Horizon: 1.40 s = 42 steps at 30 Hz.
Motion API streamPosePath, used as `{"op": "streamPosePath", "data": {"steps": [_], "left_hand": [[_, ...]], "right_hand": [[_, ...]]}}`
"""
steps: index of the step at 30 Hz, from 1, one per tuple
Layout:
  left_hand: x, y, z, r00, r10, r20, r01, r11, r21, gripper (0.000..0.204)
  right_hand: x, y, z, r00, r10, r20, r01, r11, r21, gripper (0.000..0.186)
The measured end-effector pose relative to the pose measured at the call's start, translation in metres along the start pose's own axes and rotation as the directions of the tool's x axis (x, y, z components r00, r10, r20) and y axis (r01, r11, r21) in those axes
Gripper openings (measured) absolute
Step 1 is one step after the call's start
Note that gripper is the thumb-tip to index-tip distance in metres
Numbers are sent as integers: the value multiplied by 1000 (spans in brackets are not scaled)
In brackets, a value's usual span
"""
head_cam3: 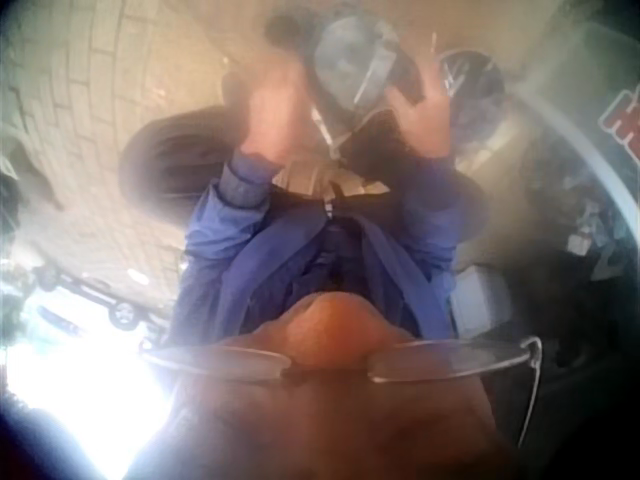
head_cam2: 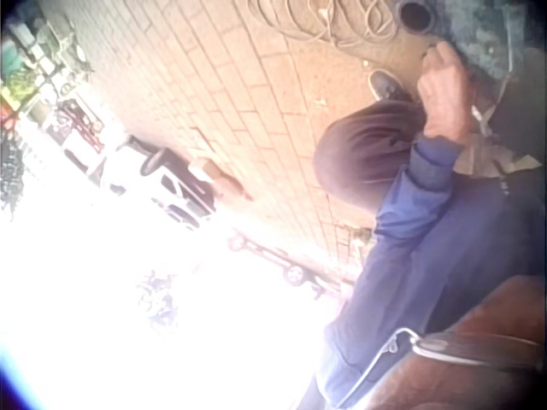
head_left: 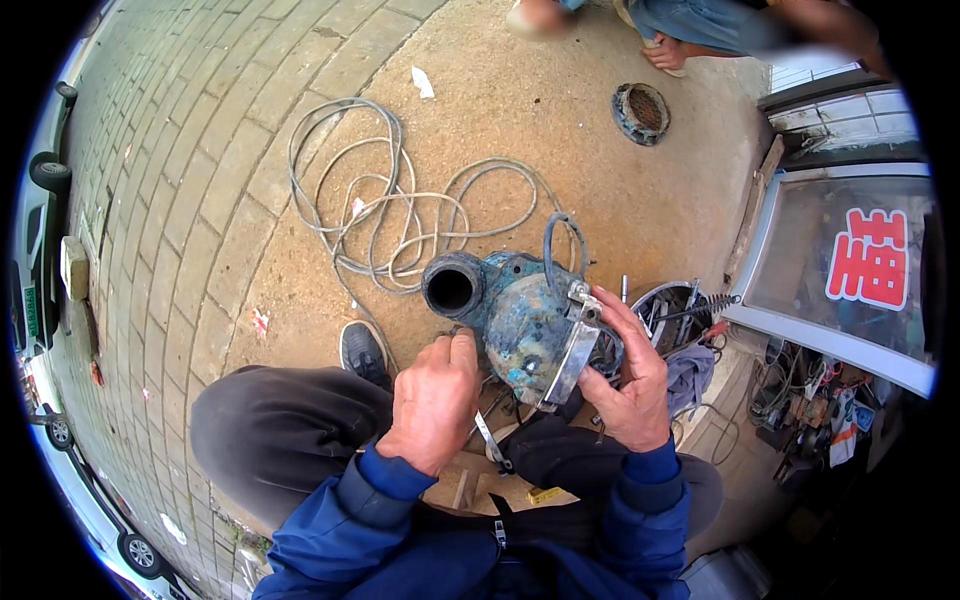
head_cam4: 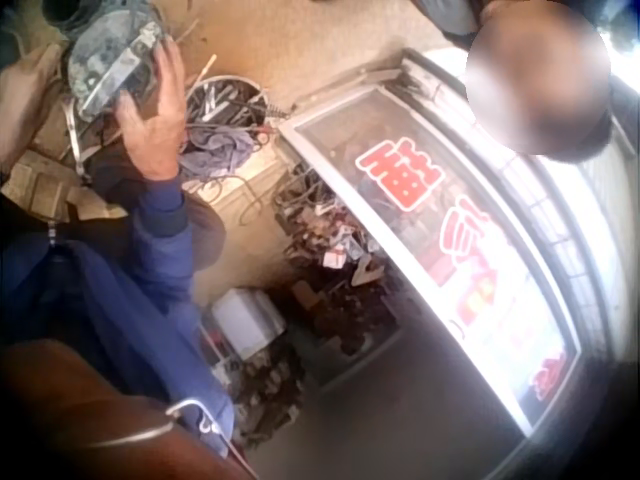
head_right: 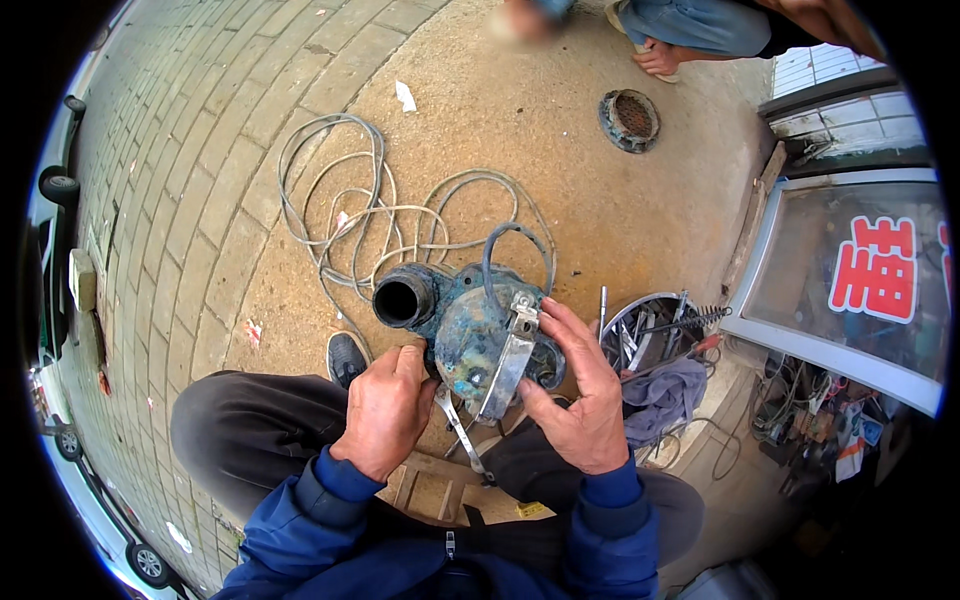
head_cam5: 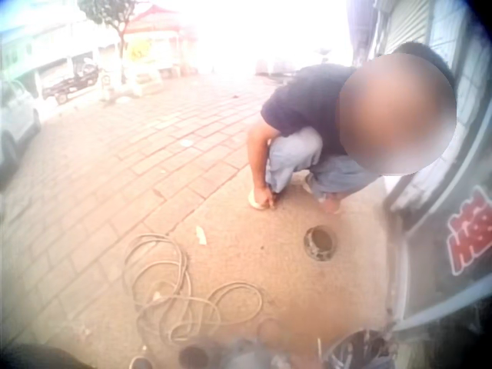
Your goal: The person sits on the ground and uses a wrench to tighten bolts on a mechanical part. They wipe the part with a cloth and continue adjusting components with hand tools.
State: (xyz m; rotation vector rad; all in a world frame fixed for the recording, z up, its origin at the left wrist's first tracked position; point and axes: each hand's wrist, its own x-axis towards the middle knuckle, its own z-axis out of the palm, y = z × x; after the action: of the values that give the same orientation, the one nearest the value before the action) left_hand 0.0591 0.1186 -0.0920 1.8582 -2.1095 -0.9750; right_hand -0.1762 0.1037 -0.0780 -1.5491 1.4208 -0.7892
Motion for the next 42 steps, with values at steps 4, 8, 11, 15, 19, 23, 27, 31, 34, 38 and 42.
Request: {"op": "streamPosePath", "data": {"steps": [4, 8, 11, 15, 19, 23, 27, 31, 34, 38, 42], "left_hand": [[0, -4, 2, 1000, 10, -23, -11, 1000, -23, 37], [-1, -7, 5, 997, 48, -54, -49, 999, -22, 35], [-1, -7, 6, 998, 41, -53, -43, 999, -31, 36], [0, -4, 4, 1000, -24, -14, 23, 997, -71, 40], [1, -6, 4, 1000, -25, -9, 24, 997, -80, 40], [1, -5, 1, 999, -40, -32, 37, 993, -109, 41], [3, -10, 4, 991, -127, -50, 116, 977, -181, 37], [5, -14, 3, 991, -134, -27, 127, 972, -196, 32], [7, -17, 4, 992, -119, -29, 110, 970, -218, 30], [11, -27, 6, 994, -105, -3, 101, 965, -241, 30], [10, -25, 6, 995, -94, -21, 88, 971, -223, 28]], "right_hand": [[0, -10, 12, 996, 54, -73, -55, 998, -10, 48], [-4, -9, 17, 991, -7, -132, -9, 992, -123, 46], [-5, -13, 19, 986, 15, -168, -33, 994, -106, 45], [-4, -14, 22, 981, 36, -193, -57, 993, -101, 44], [-3, -16, 24, 978, 45, -202, -64, 994, -89, 43], [-3, -15, 24, 981, 11, -192, -47, 982, -184, 42], [-3, -17, 26, 978, 26, -206, -60, 985, -160, 42], [-2, -13, 26, 979, 5, -202, -44, 981, -191, 41], [-4, -11, 25, 987, -39, -154, -7, 958, -286, 42], [-5, -15, 31, 986, -28, -166, -16, 966, -259, 49], [-7, -13, 30, 988, -24, -149, -13, 970, -244, 54]]}}
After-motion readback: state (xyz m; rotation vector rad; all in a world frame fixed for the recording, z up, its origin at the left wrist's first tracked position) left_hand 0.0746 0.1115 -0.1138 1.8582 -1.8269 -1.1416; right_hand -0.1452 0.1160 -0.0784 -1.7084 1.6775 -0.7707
